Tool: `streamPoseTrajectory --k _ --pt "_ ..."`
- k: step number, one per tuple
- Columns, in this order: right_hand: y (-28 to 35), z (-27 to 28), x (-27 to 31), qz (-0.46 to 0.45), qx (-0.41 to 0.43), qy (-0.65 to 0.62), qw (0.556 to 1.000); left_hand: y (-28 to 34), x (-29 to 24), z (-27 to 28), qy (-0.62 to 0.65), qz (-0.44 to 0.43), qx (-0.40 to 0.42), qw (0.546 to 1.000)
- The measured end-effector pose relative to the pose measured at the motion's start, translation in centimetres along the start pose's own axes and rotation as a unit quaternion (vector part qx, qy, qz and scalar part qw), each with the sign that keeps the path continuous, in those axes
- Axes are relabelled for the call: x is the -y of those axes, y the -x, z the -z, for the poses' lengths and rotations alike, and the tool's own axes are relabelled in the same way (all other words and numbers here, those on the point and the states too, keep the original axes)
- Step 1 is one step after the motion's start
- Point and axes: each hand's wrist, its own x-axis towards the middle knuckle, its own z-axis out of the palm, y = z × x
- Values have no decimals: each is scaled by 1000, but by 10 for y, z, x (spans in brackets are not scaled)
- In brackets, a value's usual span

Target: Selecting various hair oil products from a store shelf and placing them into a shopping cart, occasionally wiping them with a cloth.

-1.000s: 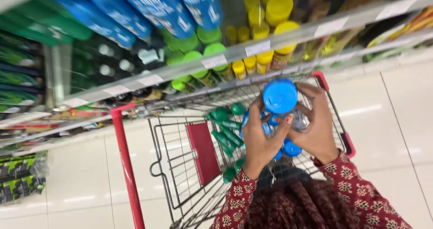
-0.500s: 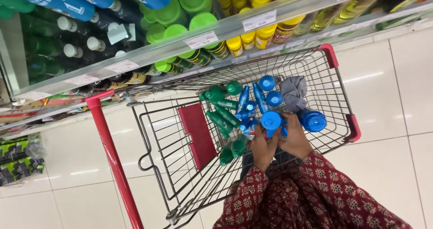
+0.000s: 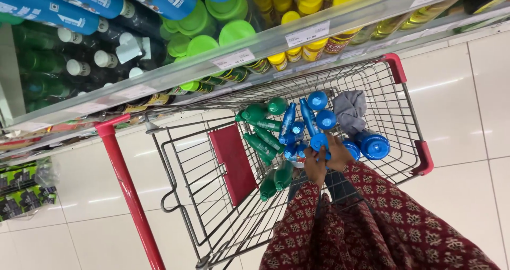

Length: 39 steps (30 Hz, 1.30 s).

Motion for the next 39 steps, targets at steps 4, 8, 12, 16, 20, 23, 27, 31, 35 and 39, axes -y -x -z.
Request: streamPoseTrajectory --k 4,8,12,16,20,23,27,31,35,39 --pt "-12 -27 -32 -33 41 31 998 -17 50 -14 72 -42 -5 996" --pt "-17 -27 -21 -126 113 127 977 -22 65 -21 23 82 3 996" --pt "-14 -32 -14 -145 160 196 957 -19 52 -8 104 193 42 975" --pt "-3 -33 -19 -111 150 218 958 -19 65 3 -23 75 50 996" --pt "13 -31 -5 -72 134 220 964 -14 75 11 -29 82 102 991" --pt "11 -44 -18 -61 122 200 970 -18 91 3 -23 71 106 992" --pt "16 -50 -17 -36 94 110 989 -15 75 5 -33 31 95 994" --pt "24 -15 26 -27 50 56 997 -20 17 35 -16 9 116 993" --pt "40 51 111 106 -108 55 987 -8 -61 66 -42 -55 91 993" --pt "52 125 205 261 -261 64 927 31 -189 100 56 -221 39 973"
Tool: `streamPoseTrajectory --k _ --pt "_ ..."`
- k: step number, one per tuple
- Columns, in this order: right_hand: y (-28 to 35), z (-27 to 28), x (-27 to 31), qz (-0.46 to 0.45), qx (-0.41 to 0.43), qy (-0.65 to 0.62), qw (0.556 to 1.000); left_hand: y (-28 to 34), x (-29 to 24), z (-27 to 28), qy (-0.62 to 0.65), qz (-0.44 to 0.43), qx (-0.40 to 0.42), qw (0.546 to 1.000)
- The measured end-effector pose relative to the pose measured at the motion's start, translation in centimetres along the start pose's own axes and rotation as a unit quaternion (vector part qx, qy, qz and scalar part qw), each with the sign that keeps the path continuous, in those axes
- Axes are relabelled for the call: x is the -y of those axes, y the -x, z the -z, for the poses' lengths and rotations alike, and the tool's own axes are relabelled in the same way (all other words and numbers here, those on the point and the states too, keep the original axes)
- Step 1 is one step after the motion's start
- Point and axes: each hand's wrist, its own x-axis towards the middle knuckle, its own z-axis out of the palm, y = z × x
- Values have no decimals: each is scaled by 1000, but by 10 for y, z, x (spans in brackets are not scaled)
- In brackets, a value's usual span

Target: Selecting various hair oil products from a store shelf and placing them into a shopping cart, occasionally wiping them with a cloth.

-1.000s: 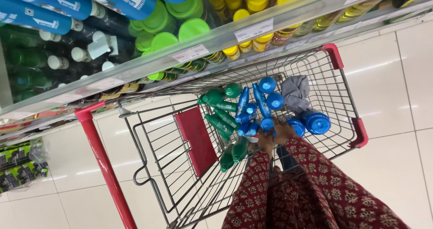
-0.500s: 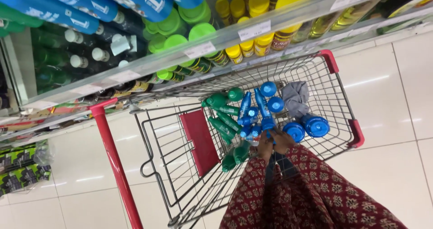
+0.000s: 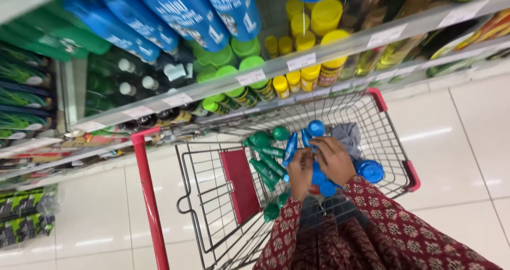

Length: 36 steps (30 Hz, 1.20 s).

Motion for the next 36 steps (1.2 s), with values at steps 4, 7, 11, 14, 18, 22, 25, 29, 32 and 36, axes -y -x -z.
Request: streamPoseTrajectory --k 4,7,11,14,18,22,25,29,32,36 --pt "-64 59 53 85 -94 29 991 -18 -111 10 -66 -75 -46 994" --pt "-106 95 81 145 -162 40 975 -36 -180 15 -152 -286 -129 937" --pt "-153 128 100 182 -236 23 954 -71 -248 14 -171 -431 -203 862" --pt "-187 144 99 177 -259 20 949 -104 -277 10 -156 -448 -203 857" --pt "-220 159 81 149 -243 45 958 -156 -301 7 -184 -462 -151 854" --pt "-236 163 65 129 -202 63 969 -203 -289 0 -189 -460 -109 860" --pt "-251 153 39 108 -184 60 975 -228 -281 -11 -129 -363 -40 922" --pt "-261 139 12 17 -161 -30 986 -232 -281 -21 -119 -332 -38 935" --pt "-270 135 3 -14 -149 -101 984 -245 -273 -29 -107 -317 -56 941" --pt "-272 130 0 2 -148 -125 981 -241 -279 -27 -113 -336 -102 930"
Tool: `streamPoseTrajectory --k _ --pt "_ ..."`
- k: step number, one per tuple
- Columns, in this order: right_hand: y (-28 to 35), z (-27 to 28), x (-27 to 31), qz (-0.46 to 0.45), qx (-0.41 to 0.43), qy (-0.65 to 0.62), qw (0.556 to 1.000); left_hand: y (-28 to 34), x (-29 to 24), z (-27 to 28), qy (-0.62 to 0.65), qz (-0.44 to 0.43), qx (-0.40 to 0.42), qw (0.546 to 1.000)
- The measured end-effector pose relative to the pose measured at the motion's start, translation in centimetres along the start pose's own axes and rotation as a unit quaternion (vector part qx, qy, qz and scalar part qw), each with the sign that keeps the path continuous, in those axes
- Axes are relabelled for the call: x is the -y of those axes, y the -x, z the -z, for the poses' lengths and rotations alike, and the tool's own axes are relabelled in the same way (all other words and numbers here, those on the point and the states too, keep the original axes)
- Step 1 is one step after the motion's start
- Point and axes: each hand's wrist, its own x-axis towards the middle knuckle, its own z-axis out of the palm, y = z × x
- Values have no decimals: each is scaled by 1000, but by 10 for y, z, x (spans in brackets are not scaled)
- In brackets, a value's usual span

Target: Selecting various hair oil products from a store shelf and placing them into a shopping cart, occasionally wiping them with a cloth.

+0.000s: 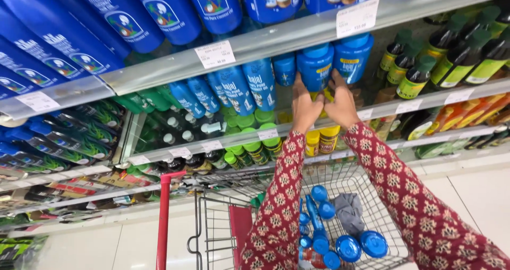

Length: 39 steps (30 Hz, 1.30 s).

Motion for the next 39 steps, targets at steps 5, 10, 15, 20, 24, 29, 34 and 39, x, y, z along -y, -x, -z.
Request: streamPoseTrajectory --k 5,10,15,20,24,29,34,39 --pt "13 17 -3 -25 11 -23 999 20 -20 32 43 57 36 997" --pt "13 24 1 -12 9 -46 999 21 -13 34 -26 -21 -55 998" --pt "-4 11 -4 65 25 -80 994 13 -53 38 65 29 1 997" --pt "26 31 34 8 28 -222 974 38 -87 55 100 74 -14 992" --pt "82 56 83 -13 34 -319 947 82 -117 80 123 -6 -19 992" --pt "163 73 112 -68 24 -287 955 141 -128 103 152 23 26 988" --pt "230 77 74 -205 24 -252 945 211 -101 97 160 84 97 979" --pt "286 70 0 -272 51 -282 919 279 -57 59 230 191 150 942"
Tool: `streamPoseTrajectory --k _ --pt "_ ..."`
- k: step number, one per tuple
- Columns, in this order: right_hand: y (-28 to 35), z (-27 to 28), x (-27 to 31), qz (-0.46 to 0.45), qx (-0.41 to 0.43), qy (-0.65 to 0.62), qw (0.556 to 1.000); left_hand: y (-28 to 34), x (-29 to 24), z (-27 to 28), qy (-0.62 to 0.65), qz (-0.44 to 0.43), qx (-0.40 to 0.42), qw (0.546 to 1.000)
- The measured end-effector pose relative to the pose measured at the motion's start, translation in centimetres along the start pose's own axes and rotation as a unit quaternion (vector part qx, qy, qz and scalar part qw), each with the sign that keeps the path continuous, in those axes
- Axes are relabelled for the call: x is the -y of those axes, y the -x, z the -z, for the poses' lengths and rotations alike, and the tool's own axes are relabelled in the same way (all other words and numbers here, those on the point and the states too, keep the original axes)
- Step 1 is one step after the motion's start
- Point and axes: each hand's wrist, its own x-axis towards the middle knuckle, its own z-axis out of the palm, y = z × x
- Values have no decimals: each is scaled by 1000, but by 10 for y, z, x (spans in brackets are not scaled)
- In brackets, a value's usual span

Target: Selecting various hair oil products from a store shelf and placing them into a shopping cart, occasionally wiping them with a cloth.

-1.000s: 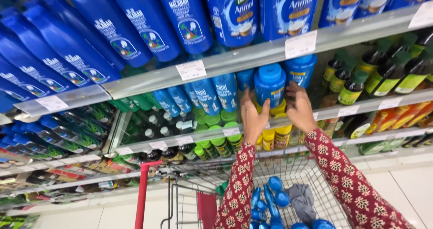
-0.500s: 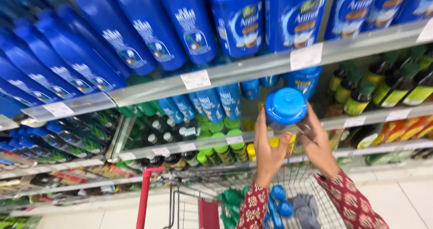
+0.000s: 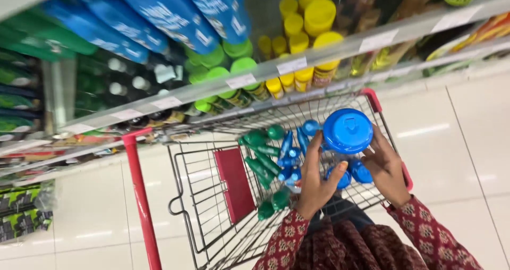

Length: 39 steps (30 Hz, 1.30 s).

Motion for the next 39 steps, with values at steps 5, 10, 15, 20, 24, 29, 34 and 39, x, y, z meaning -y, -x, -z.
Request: streamPoseTrajectory --k 5,10,15,20,24,29,34,39 --pt "2 43 -103 -63 -25 48 997 17 84 -27 39 138 9 990" --pt "1 63 -168 -144 -47 100 983 30 139 -46 55 231 -2 972" --pt "-5 85 -238 -180 -41 139 973 45 202 -62 42 258 -25 965" --pt "-3 104 -317 -173 -18 152 973 44 259 -71 37 320 -46 946" --pt "-4 101 -332 -226 -9 197 954 53 318 -76 -44 312 -39 948" --pt "-2 97 -330 -315 18 207 926 61 340 -75 -65 402 5 913" --pt "19 96 -367 -269 44 197 942 89 380 -63 -34 334 49 941" --pt "23 65 -341 -213 -64 249 943 70 336 -36 50 372 33 927"
